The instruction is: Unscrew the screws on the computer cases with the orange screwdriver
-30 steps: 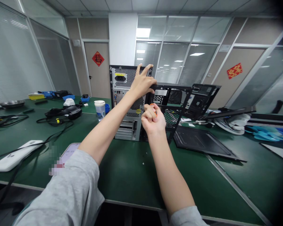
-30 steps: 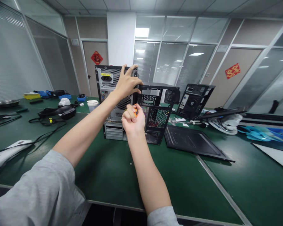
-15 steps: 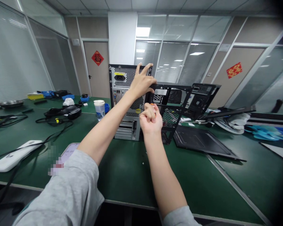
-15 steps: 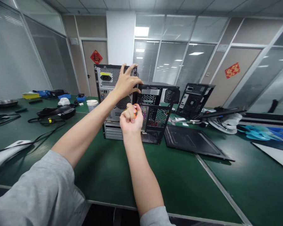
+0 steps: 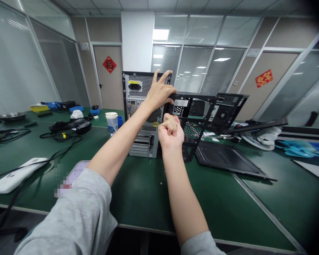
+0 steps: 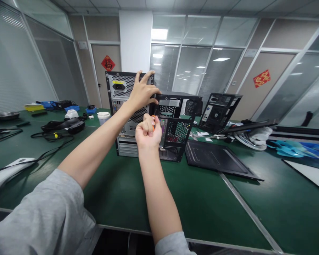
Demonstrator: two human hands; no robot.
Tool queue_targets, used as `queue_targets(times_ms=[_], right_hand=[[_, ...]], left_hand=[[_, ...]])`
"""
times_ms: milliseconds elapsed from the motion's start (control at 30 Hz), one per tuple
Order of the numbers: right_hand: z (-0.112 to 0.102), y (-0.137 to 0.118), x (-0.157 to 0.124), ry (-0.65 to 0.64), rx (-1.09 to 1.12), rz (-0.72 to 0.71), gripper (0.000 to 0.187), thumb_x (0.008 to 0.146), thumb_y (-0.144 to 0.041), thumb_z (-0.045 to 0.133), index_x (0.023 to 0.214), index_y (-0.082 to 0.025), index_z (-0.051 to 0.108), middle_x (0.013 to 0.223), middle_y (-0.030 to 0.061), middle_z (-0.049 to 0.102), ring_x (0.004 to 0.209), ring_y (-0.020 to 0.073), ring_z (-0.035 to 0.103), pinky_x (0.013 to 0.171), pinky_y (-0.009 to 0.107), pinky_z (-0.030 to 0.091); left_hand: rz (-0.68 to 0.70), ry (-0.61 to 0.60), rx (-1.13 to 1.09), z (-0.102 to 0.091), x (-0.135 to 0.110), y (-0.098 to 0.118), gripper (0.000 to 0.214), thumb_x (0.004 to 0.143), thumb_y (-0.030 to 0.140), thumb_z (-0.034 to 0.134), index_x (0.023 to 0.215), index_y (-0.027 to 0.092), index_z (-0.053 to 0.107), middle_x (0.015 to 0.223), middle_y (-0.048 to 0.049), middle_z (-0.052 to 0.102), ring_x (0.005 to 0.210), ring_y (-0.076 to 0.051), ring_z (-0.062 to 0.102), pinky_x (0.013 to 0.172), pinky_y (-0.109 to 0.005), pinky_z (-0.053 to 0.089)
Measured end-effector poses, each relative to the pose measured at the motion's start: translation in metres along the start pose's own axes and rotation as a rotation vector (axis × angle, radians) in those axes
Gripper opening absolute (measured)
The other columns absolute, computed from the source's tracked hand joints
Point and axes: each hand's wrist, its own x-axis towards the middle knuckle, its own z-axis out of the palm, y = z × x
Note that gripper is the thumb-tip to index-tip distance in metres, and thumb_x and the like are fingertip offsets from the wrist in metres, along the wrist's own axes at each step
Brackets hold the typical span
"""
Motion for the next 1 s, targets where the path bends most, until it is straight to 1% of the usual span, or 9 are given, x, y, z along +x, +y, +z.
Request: queue_targets(times_ms=[200, 333, 400, 500, 667, 833, 900, 1000], right_hand=[[0.008, 0.004, -0.003, 0.103, -0.091, -0.014, 0.034, 0.099, -0.028, 0.022, 0.066, -0.025, 0.021, 0.049, -0.0137, 0.016, 0.024, 0.0026, 0.015, 0.024, 0.015, 0.013], [0.015, 0.007, -0.005, 0.195, -0.271, -0.040, 0.032, 0.098, -0.029, 0.023, 0.067, -0.025, 0.020, 0.048, -0.0147, 0.014, 0.024, 0.0022, 0.014, 0.024, 0.014, 0.012], [0.016, 0.008, -0.005, 0.234, -0.376, -0.048, 0.031, 0.098, -0.026, 0.023, 0.067, -0.025, 0.018, 0.047, -0.0148, 0.013, 0.024, 0.0018, 0.012, 0.024, 0.013, 0.011], [0.014, 0.007, -0.005, 0.286, -0.481, -0.056, 0.031, 0.097, -0.021, 0.023, 0.066, -0.024, 0.017, 0.046, -0.0146, 0.012, 0.024, 0.0014, 0.014, 0.025, 0.012, 0.011], [0.016, 0.004, -0.005, 0.355, -0.581, -0.059, 0.030, 0.097, -0.020, 0.024, 0.068, -0.022, 0.027, 0.045, -0.0144, 0.019, 0.025, 0.0004, 0.018, 0.024, 0.010, 0.014], [0.025, -0.001, -0.009, 0.431, -0.674, 0.027, 0.027, 0.098, -0.023, 0.027, 0.076, -0.018, 0.042, 0.046, -0.0130, 0.027, 0.027, -0.0001, 0.026, 0.025, 0.008, 0.018], [0.027, -0.004, -0.010, 0.458, -0.728, 0.054, 0.028, 0.098, -0.024, 0.027, 0.077, -0.016, 0.044, 0.047, -0.0120, 0.032, 0.028, -0.0007, 0.028, 0.026, 0.008, 0.019], [0.028, -0.008, -0.012, 0.477, -0.827, 0.100, 0.031, 0.099, -0.025, 0.025, 0.077, -0.016, 0.045, 0.047, -0.0108, 0.038, 0.027, -0.0002, 0.026, 0.026, 0.010, 0.019]], left_hand=[[0.024, 0.021, 0.005, 0.000, 0.000, -0.001, 0.023, 0.084, 0.038, 0.058, 0.098, 0.024, 0.070, 0.104, -0.0080, 0.069, 0.138, -0.032, 0.029, 0.115, -0.059, 0.008], [-0.004, -0.001, 0.011, -0.002, 0.000, 0.001, 0.018, 0.084, 0.034, 0.060, 0.096, 0.025, 0.071, 0.100, -0.0080, 0.070, 0.137, -0.033, 0.030, 0.114, -0.062, 0.010], [-0.013, -0.002, 0.011, -0.003, 0.000, 0.002, 0.017, 0.082, 0.033, 0.062, 0.095, 0.025, 0.070, 0.100, -0.0085, 0.070, 0.137, -0.034, 0.031, 0.113, -0.062, 0.011], [-0.013, 0.003, 0.014, -0.003, 0.000, 0.002, 0.016, 0.081, 0.030, 0.064, 0.095, 0.025, 0.070, 0.099, -0.0080, 0.071, 0.136, -0.034, 0.031, 0.113, -0.063, 0.011], [0.001, 0.017, -0.009, -0.003, -0.001, 0.001, 0.017, 0.082, 0.030, 0.061, 0.095, 0.025, 0.070, 0.099, -0.0070, 0.071, 0.137, -0.033, 0.031, 0.113, -0.063, 0.011], [-0.011, 0.013, -0.020, -0.002, 0.000, 0.001, 0.019, 0.083, 0.034, 0.059, 0.095, 0.024, 0.071, 0.104, -0.0067, 0.070, 0.138, -0.030, 0.029, 0.116, -0.057, 0.010], [-0.019, 0.005, -0.020, -0.002, 0.000, 0.001, 0.020, 0.083, 0.033, 0.059, 0.095, 0.024, 0.071, 0.105, -0.0070, 0.069, 0.138, -0.030, 0.029, 0.116, -0.057, 0.009], [-0.024, -0.001, -0.024, -0.002, 0.000, 0.001, 0.020, 0.082, 0.033, 0.060, 0.096, 0.025, 0.071, 0.110, -0.0074, 0.068, 0.138, -0.030, 0.029, 0.116, -0.057, 0.010]])
